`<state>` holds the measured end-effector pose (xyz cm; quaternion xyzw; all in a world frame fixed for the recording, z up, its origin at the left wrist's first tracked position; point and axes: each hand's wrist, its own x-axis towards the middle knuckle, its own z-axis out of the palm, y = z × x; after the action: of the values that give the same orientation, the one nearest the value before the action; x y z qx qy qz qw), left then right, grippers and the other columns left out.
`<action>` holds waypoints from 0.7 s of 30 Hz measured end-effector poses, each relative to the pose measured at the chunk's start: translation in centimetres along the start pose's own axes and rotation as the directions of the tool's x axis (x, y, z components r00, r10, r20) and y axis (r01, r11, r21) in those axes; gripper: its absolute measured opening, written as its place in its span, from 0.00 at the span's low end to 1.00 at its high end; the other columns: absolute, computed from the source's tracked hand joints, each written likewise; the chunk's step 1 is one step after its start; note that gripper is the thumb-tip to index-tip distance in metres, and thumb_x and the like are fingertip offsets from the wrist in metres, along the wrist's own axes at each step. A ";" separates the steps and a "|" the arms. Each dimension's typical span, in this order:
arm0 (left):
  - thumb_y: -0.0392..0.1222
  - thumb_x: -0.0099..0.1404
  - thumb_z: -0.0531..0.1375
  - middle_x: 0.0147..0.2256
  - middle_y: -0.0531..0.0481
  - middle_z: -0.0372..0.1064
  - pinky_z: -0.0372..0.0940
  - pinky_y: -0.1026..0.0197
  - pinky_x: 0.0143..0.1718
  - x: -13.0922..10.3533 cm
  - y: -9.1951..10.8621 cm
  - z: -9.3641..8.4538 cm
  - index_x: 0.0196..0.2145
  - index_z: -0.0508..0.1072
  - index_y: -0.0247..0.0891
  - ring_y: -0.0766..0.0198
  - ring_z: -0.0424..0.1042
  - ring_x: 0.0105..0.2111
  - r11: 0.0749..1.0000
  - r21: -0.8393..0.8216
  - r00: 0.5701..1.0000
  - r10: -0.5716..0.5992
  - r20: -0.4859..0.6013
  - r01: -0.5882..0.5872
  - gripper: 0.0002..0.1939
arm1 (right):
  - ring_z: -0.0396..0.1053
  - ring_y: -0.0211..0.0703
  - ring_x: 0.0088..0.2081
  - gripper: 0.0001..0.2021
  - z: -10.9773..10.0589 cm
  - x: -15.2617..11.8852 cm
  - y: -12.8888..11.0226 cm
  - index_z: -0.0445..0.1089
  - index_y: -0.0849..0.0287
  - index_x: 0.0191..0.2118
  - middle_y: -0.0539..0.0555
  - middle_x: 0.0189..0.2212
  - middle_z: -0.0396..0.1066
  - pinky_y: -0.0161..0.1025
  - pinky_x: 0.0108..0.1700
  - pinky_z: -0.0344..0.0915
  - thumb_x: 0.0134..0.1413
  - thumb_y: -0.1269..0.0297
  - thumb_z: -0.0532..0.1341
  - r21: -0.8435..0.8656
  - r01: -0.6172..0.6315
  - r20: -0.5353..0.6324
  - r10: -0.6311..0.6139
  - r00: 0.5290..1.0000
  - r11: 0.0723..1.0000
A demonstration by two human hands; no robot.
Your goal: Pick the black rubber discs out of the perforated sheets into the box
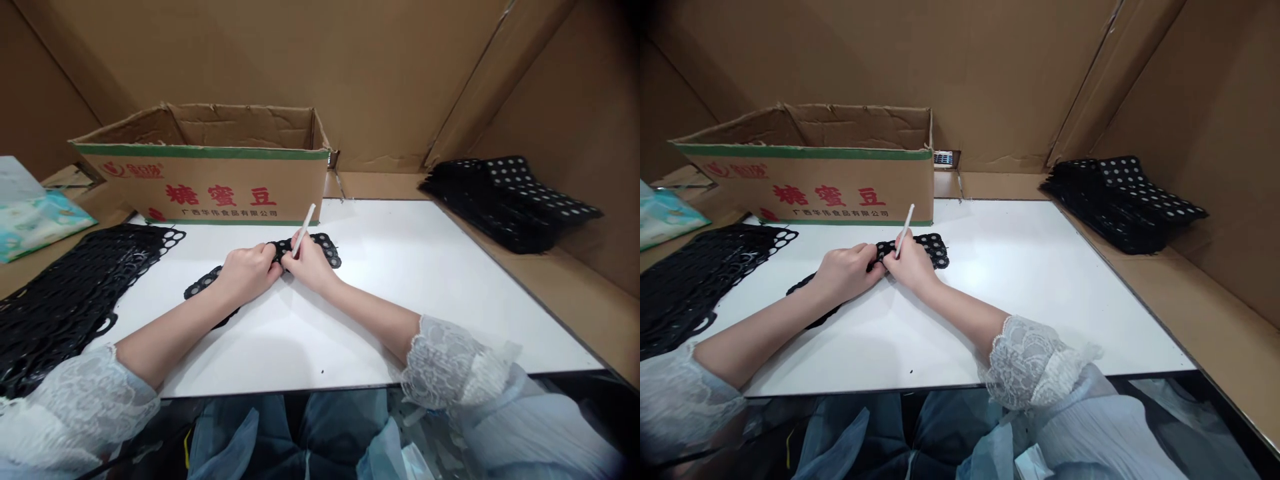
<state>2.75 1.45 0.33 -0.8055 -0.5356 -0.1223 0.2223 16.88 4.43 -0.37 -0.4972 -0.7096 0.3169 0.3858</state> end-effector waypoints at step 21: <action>0.37 0.59 0.48 0.28 0.47 0.65 0.57 0.61 0.27 0.5 0.6 -1.0 0.28 0.65 0.36 0.61 0.65 0.30 0.965 -0.067 0.966 0.257 0.029 -0.254 0.07 | 0.61 0.37 0.24 0.07 -1.1 0.3 1.1 0.54 0.57 0.28 0.46 0.19 0.60 0.35 0.29 0.60 0.37 0.66 0.53 0.010 -0.089 -0.147 0.089 0.985 0.996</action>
<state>3.57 1.20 1.25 -0.8765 -0.4272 -0.0943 0.2010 18.33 5.08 -0.65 -0.5498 -0.6556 0.2975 0.4235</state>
